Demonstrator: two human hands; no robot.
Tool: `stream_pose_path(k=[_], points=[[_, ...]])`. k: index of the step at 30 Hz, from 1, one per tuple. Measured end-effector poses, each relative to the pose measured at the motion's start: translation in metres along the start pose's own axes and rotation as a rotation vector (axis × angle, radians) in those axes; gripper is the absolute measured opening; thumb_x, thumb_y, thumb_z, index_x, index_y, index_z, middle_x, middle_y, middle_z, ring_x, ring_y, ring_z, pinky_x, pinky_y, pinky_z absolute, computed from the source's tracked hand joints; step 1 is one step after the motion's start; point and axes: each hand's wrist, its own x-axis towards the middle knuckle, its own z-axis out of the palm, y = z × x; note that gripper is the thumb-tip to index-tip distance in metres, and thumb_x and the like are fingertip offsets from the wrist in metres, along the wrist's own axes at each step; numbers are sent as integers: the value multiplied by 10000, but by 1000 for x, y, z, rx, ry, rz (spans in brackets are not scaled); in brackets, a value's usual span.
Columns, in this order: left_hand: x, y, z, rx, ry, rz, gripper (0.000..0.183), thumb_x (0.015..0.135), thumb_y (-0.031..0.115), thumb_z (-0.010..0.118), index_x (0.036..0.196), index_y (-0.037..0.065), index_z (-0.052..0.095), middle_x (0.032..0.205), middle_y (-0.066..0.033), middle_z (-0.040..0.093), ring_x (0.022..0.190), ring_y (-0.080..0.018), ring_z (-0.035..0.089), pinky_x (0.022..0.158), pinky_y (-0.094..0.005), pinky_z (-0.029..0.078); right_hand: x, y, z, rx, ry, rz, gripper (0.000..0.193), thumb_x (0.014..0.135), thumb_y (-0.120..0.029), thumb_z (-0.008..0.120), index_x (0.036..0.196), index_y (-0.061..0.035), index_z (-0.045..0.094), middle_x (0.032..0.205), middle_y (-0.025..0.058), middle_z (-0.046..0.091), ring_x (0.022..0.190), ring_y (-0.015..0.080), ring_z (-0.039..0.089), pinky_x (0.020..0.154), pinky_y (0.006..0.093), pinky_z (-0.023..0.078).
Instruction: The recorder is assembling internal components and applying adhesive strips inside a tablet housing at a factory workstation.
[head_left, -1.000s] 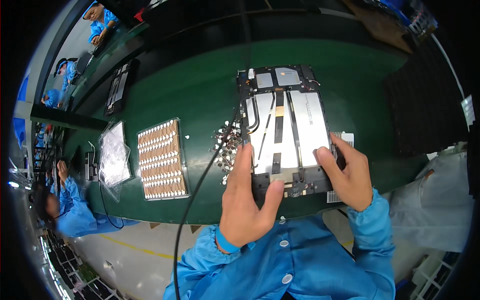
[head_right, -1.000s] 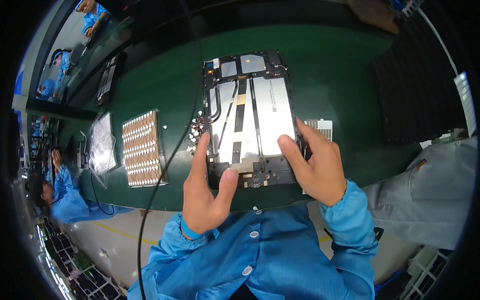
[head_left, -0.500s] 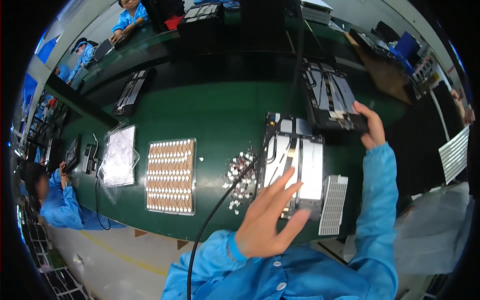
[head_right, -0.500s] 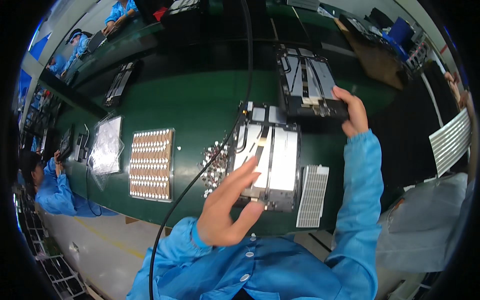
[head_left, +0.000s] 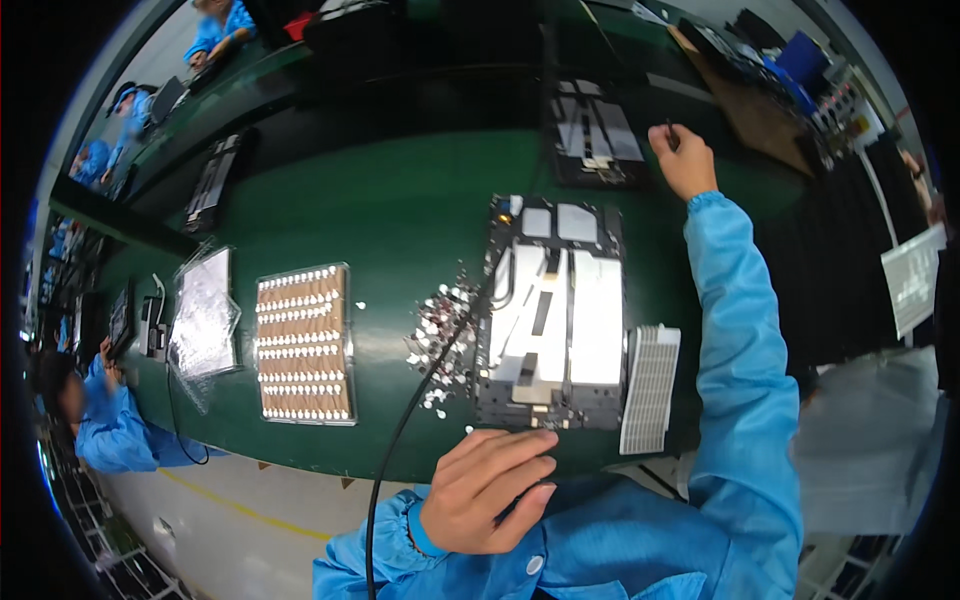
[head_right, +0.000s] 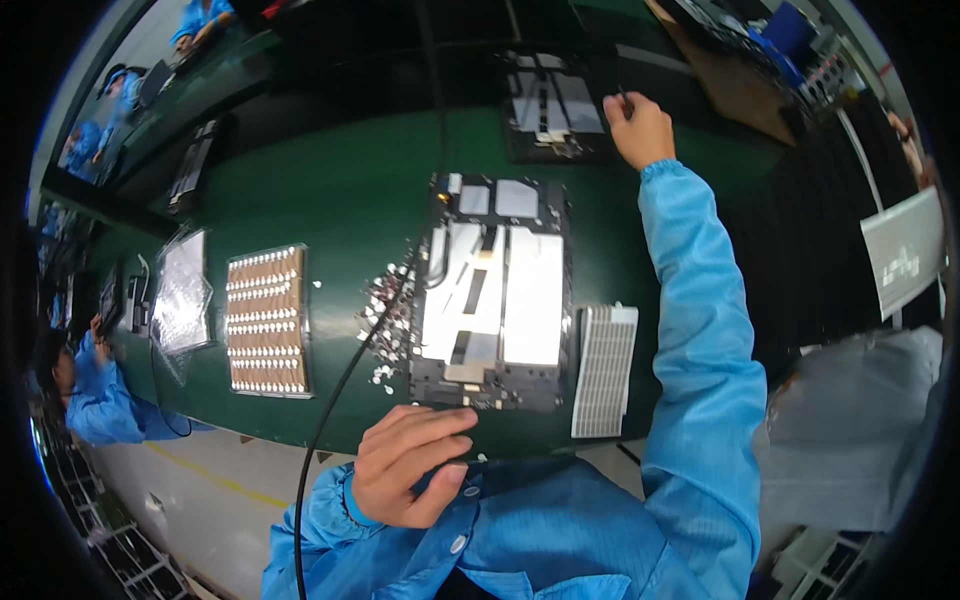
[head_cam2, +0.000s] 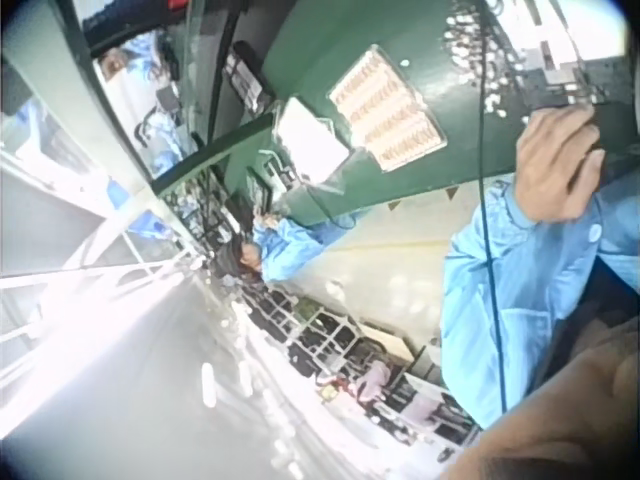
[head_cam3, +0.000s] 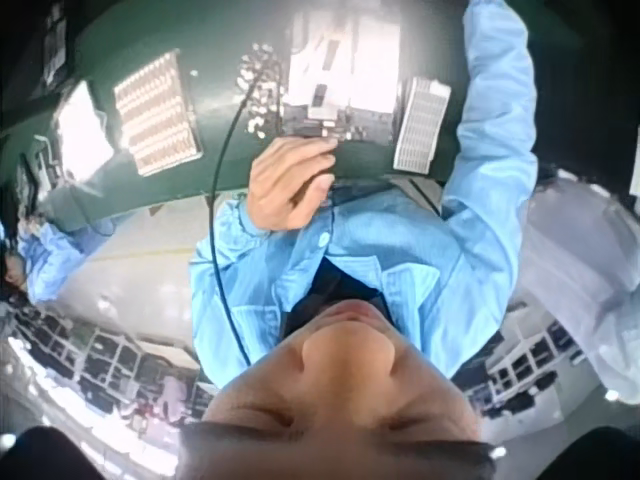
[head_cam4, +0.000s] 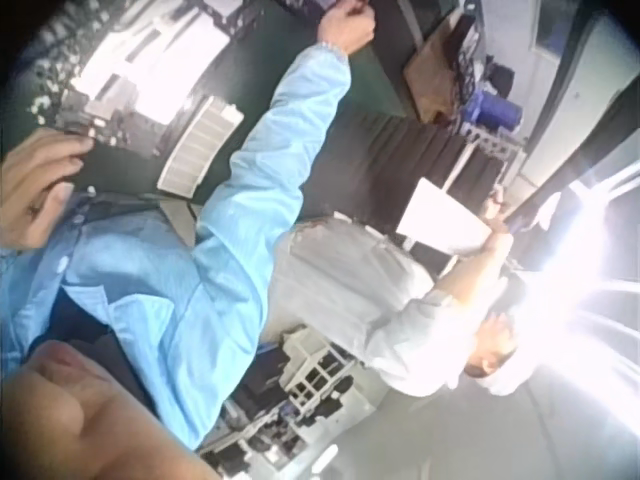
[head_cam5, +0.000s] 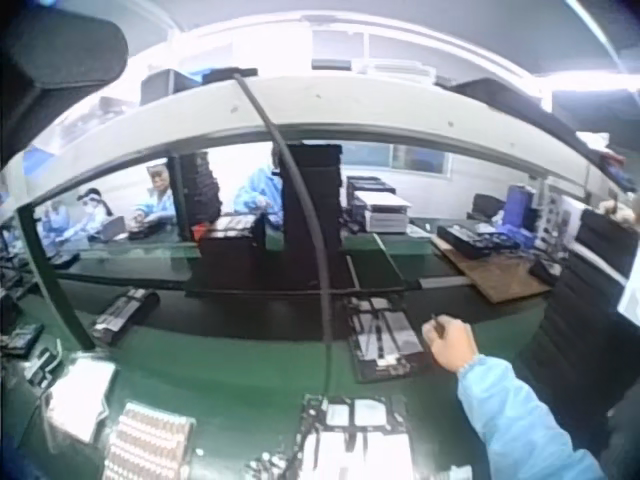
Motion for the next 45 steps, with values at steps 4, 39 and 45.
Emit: stream_pose_path(k=[4, 39, 45], points=[[-10, 4, 30, -124, -129, 28, 165, 812, 23, 719, 959, -52, 710, 1056, -217, 717, 883, -329, 724, 763, -396, 567, -98, -17, -79, 675, -50, 3, 432, 1053, -364, 498, 1030, 18, 698, 973, 138, 739, 842, 229, 712, 787, 362, 559], [13, -43, 215, 614, -402, 20, 678, 993, 509, 501, 1387, -43, 526, 1498, -421, 322, 1440, -584, 234, 1187, -665, 161, -238, 48, -76, 867, -378, 318, 256, 867, -164, 817, 1004, -10, 666, 782, -2, 640, 633, 37, 550, 535, 190, 426], [14, -45, 219, 584, -386, -18, 708, 996, 526, 481, 1406, -50, 514, 1510, -422, 307, 1450, -589, 207, 1185, -670, 151, -247, 15, -111, 1059, -342, 302, 199, 884, -142, 768, 971, 5, 665, 789, 22, 637, 635, 48, 537, 554, 199, 398]])
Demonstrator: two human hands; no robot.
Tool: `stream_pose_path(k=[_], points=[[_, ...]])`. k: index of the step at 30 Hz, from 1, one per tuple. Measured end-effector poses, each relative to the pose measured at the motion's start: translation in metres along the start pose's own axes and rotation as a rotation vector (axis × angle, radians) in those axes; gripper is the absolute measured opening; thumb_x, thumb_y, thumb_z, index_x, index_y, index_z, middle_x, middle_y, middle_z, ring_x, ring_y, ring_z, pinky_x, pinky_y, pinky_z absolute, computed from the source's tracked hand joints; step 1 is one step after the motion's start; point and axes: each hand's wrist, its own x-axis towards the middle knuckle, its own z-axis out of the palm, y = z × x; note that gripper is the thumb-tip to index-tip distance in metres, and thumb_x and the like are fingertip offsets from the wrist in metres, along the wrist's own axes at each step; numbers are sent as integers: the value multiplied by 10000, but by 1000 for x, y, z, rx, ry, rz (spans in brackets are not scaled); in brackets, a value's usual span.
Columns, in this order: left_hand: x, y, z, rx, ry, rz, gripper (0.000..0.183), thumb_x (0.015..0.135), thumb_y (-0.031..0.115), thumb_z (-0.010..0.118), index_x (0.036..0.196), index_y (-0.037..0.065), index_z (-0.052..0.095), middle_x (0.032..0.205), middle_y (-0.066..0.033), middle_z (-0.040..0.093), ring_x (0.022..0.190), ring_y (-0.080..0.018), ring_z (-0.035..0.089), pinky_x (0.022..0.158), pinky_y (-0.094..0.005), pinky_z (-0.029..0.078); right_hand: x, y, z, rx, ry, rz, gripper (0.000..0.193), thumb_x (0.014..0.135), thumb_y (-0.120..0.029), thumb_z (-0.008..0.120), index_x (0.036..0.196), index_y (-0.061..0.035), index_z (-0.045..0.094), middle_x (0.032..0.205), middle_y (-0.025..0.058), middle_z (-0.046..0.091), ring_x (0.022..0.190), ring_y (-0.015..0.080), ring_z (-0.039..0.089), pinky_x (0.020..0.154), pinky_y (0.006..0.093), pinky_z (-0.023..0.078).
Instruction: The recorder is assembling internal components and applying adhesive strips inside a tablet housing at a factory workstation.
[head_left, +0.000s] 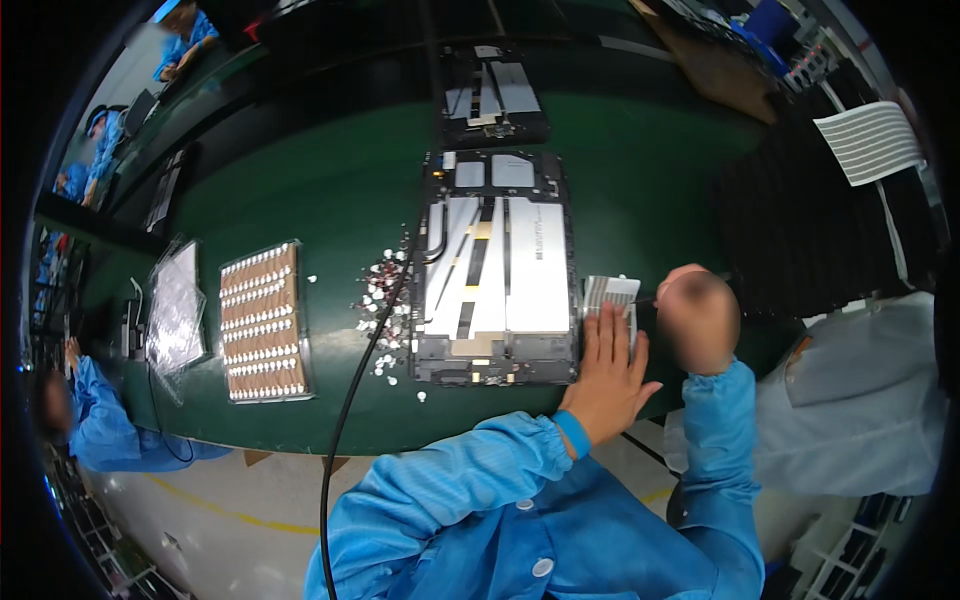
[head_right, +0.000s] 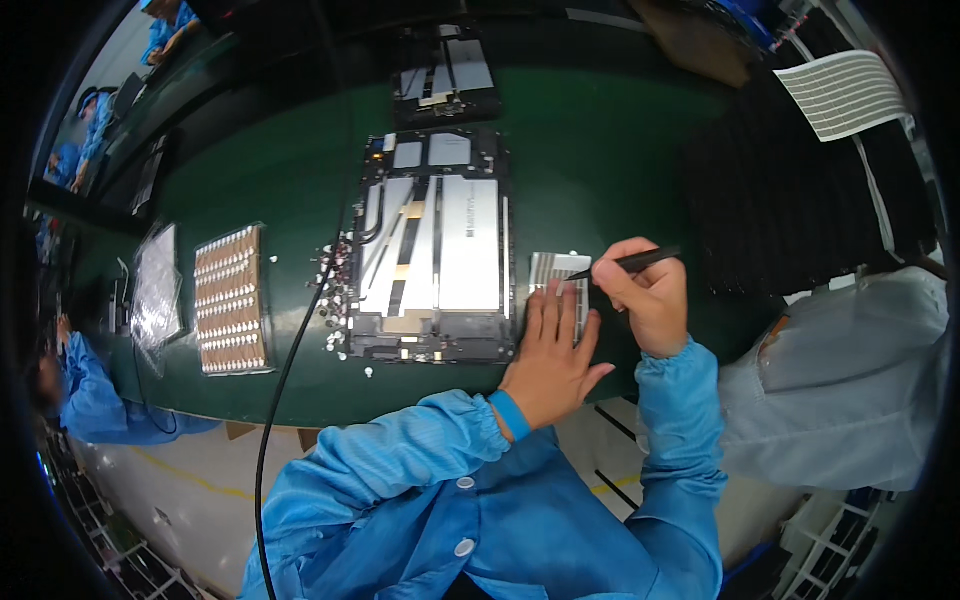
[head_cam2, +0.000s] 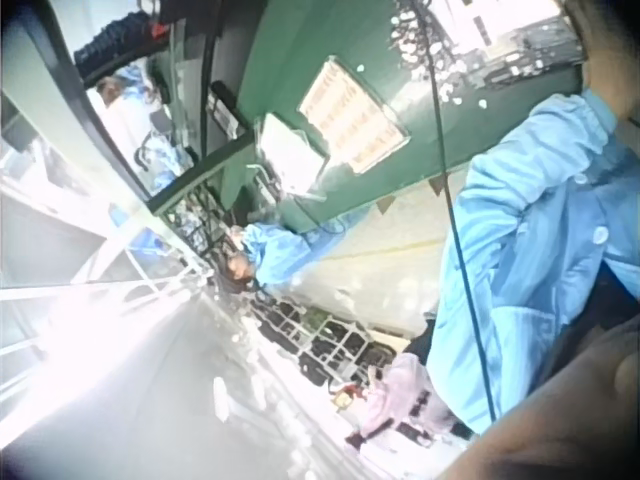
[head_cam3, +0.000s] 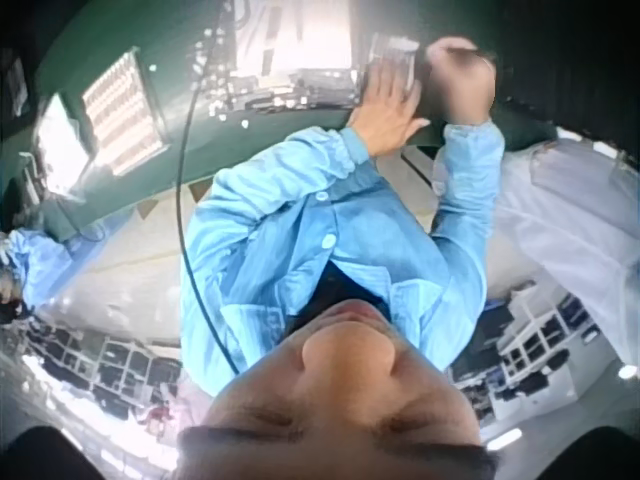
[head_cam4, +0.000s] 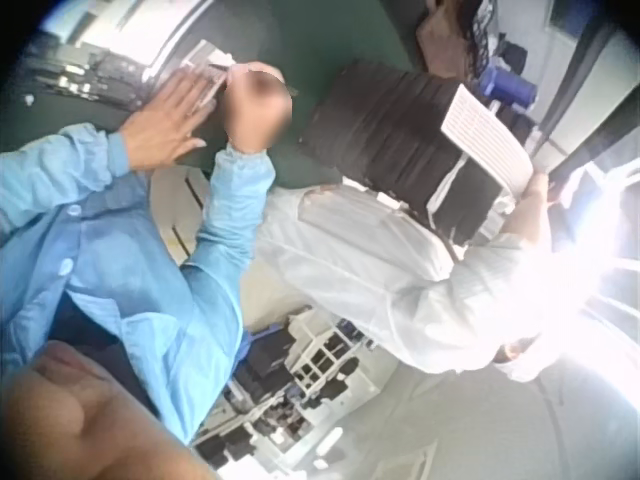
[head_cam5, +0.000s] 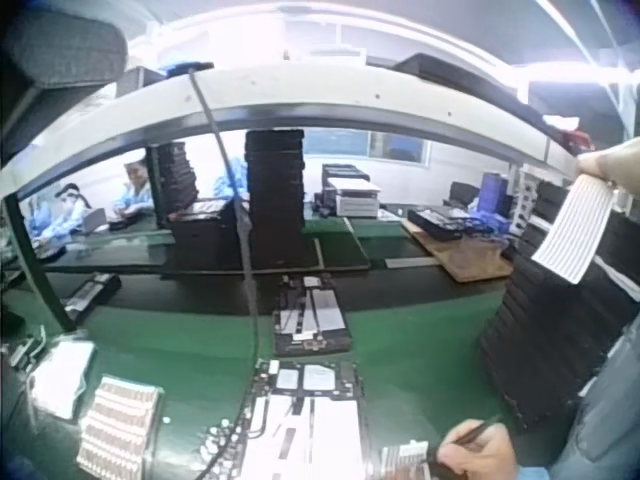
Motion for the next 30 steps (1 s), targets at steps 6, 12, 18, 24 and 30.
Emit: stream_pose_path(k=[6, 12, 18, 24, 30], points=[[-22, -3, -79, -92, 85, 188, 636, 963, 479, 585, 1296, -63, 580, 1483, -389, 379, 1436, -503, 326, 1170, -556, 294, 71, -52, 102, -146, -137, -86, 332, 876, -281, 801, 988, 11, 690, 760, 29, 640, 619, 71, 558, 551, 218, 438], [-38, -80, -186, -120, 221, 59, 359, 845, 176, 752, 1127, -19, 646, 1253, -231, 618, 1089, -365, 643, 914, -444, 513, 143, -37, 139, -254, -161, -97, 341, 888, -319, 797, 943, 5, 707, 745, 28, 650, 599, 83, 566, 531, 228, 463], [-12, -146, -191, 28, 217, -29, 298, 880, 145, 694, 1132, -5, 645, 1315, -203, 586, 1136, -378, 599, 911, -489, 488, 155, -30, 155, -278, -188, -78, 244, 887, -196, 797, 925, 22, 694, 765, 39, 667, 641, 70, 564, 559, 235, 450], [8, -166, -190, 106, 211, 9, 290, 878, 142, 689, 1114, -21, 647, 1292, -218, 591, 1165, -377, 563, 951, -488, 456, 160, -23, 157, -271, -183, -144, 216, 905, -183, 783, 937, 0, 674, 666, -20, 589, 534, 21, 443, 473, 210, 308], [21, -172, -187, 144, 204, 41, 306, 859, 169, 715, 1082, -32, 655, 1260, -220, 613, 1131, -371, 558, 927, -471, 455, 160, -19, 156, -266, -193, -134, 210, 912, -163, 775, 944, 15, 669, 695, -19, 602, 572, 15, 460, 491, 206, 327]])
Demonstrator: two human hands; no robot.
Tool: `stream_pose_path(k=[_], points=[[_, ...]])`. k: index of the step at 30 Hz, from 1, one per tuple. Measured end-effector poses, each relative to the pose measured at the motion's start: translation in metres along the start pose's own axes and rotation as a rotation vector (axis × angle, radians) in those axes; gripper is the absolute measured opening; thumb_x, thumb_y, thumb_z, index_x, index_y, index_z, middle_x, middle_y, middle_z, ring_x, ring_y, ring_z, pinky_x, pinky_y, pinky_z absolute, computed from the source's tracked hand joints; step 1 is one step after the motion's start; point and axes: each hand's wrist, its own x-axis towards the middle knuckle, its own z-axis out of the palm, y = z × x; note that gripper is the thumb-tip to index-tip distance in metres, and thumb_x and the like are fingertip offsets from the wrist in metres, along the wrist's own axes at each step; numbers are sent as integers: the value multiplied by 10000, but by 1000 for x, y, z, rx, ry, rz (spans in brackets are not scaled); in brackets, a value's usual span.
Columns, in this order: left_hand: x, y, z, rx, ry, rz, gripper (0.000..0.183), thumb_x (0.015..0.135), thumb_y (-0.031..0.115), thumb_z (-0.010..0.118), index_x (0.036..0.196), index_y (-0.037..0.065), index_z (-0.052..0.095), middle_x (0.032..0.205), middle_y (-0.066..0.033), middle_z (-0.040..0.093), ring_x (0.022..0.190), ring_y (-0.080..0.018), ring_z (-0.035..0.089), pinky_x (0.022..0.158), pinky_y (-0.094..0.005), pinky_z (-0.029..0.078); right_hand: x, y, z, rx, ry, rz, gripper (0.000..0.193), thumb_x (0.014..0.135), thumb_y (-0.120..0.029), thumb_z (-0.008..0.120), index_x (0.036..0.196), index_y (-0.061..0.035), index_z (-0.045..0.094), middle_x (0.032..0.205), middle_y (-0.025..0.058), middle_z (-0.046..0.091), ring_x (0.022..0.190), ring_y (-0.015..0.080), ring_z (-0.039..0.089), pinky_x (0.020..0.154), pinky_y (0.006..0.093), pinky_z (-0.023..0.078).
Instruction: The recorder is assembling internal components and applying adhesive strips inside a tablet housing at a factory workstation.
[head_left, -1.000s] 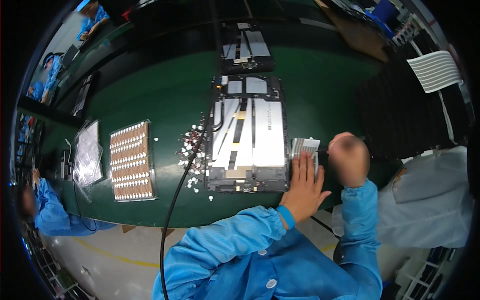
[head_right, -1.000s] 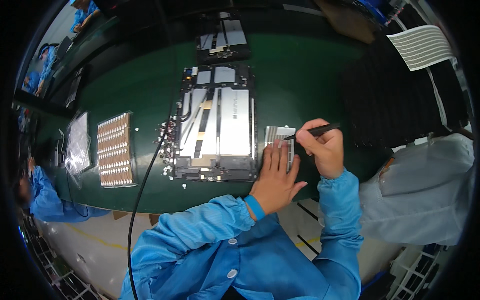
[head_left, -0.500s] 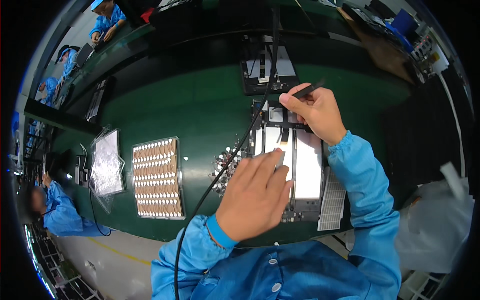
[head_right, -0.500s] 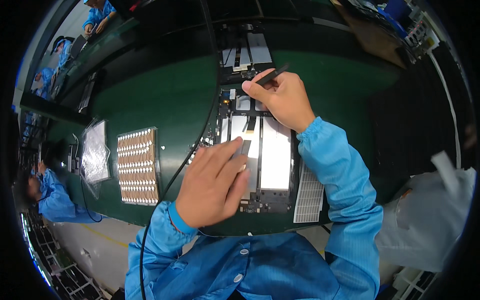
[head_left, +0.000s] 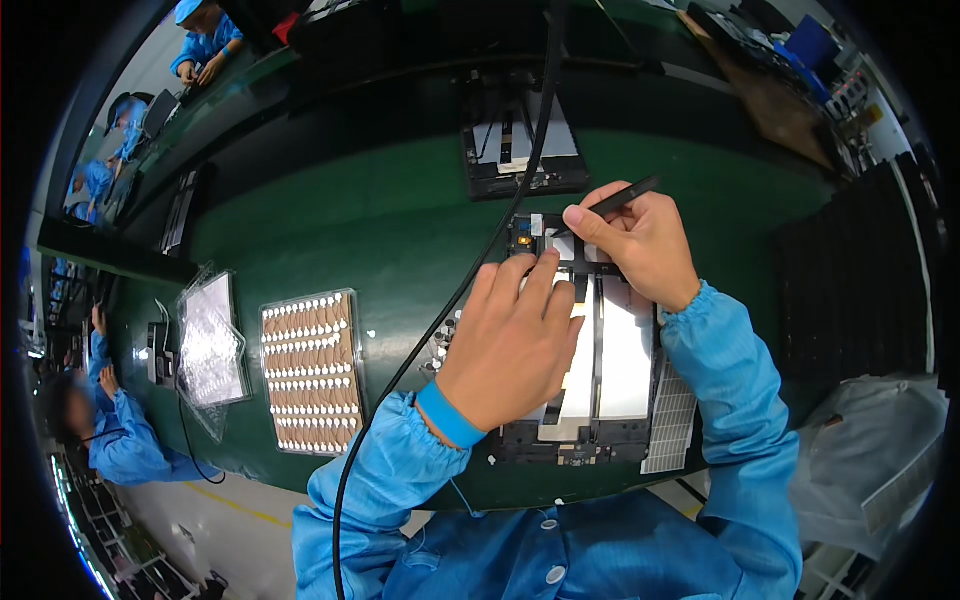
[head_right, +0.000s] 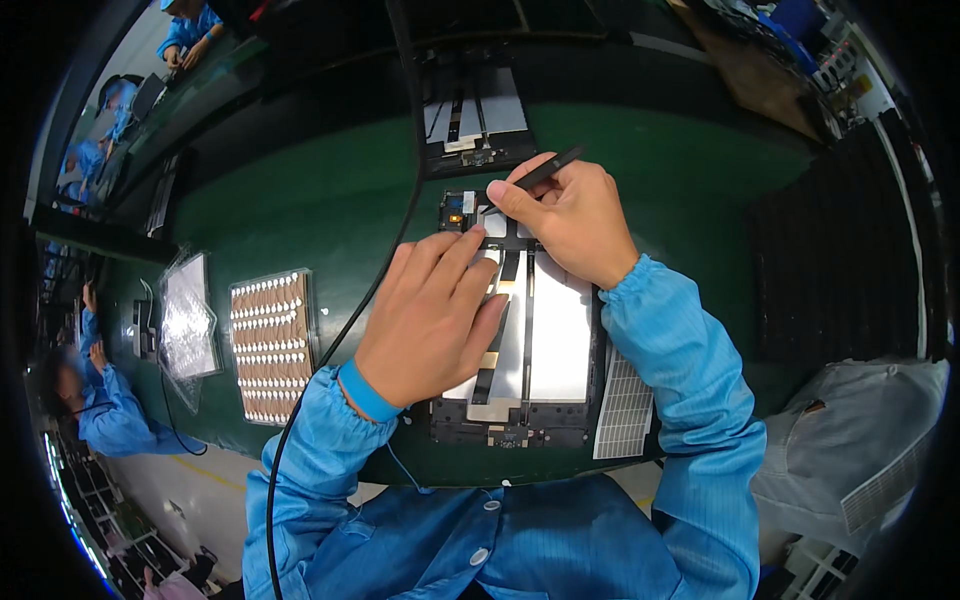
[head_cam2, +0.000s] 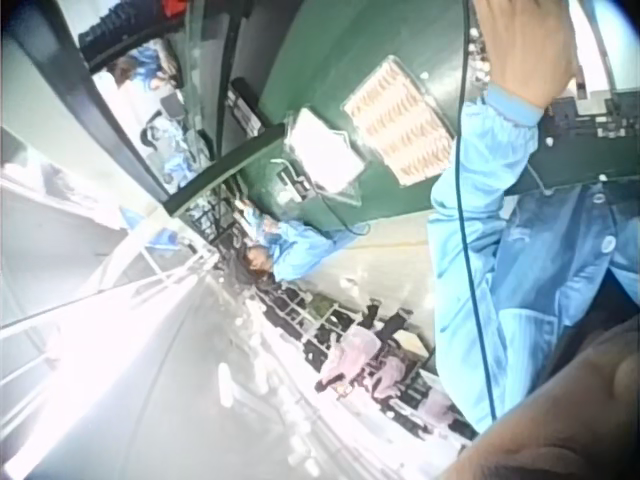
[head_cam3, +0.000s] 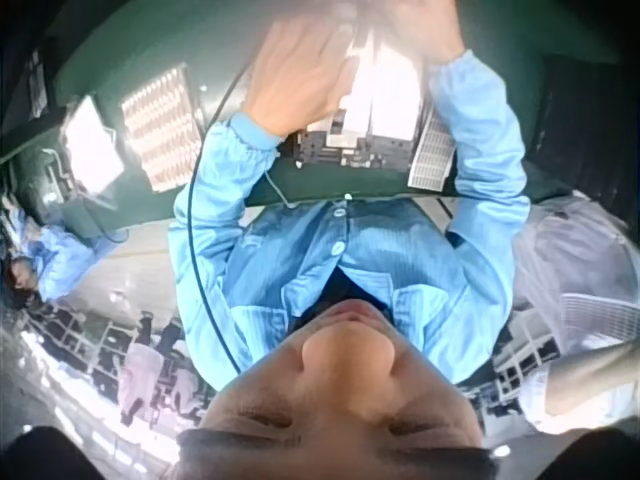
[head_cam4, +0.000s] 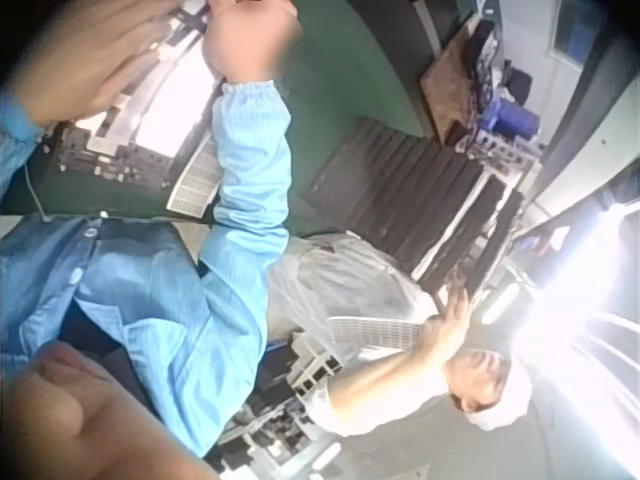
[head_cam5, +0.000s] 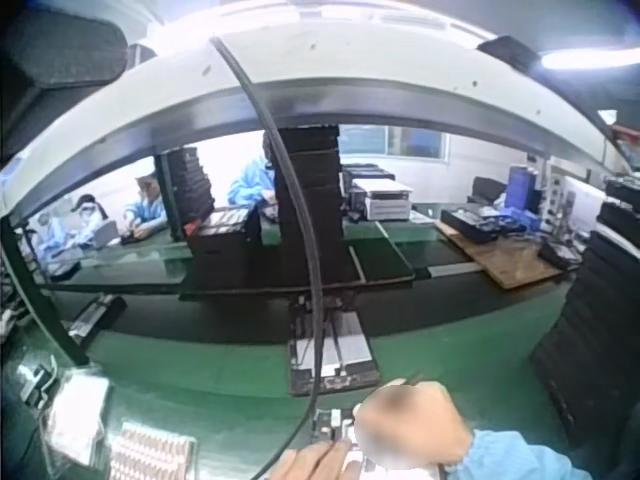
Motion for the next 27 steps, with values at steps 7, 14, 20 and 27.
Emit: stream_pose_path(k=[7, 14, 20, 27], points=[[9, -3, 12, 37, -18, 35, 389, 884, 292, 686, 1049, -59, 646, 1189, -261, 638, 1082, -393, 546, 946, -499, 436, -4, -2, -3, -85, -4, 10, 207, 903, -140, 777, 958, 27, 668, 711, -10, 608, 590, 29, 488, 506, 209, 372], [20, 2, 3, 99, 15, 14, 507, 870, 376, 713, 1144, -42, 624, 1116, -218, 675, 1032, -405, 572, 952, -498, 416, 26, -1, -32, -236, 179, -162, 348, 840, -298, 826, 991, 1, 731, 862, 121, 731, 774, 144, 672, 698, 303, 538], [-6, 80, -13, -23, -90, 6, 506, 855, 284, 731, 1246, -17, 621, 1324, -248, 607, 1323, -460, 488, 1095, -519, 372, -131, 18, -109, -29, 312, 68, 196, 948, -137, 728, 1075, -8, 652, 825, -10, 644, 683, 25, 538, 606, 174, 418], [-51, 194, 94, -161, -167, 129, 512, 873, 302, 687, 1215, -71, 616, 1389, -370, 481, 1370, -518, 412, 1116, -585, 366, -169, 77, -102, 168, 307, 156, 200, 947, -181, 737, 1062, -36, 660, 801, -11, 633, 661, 37, 549, 577, 190, 421]])
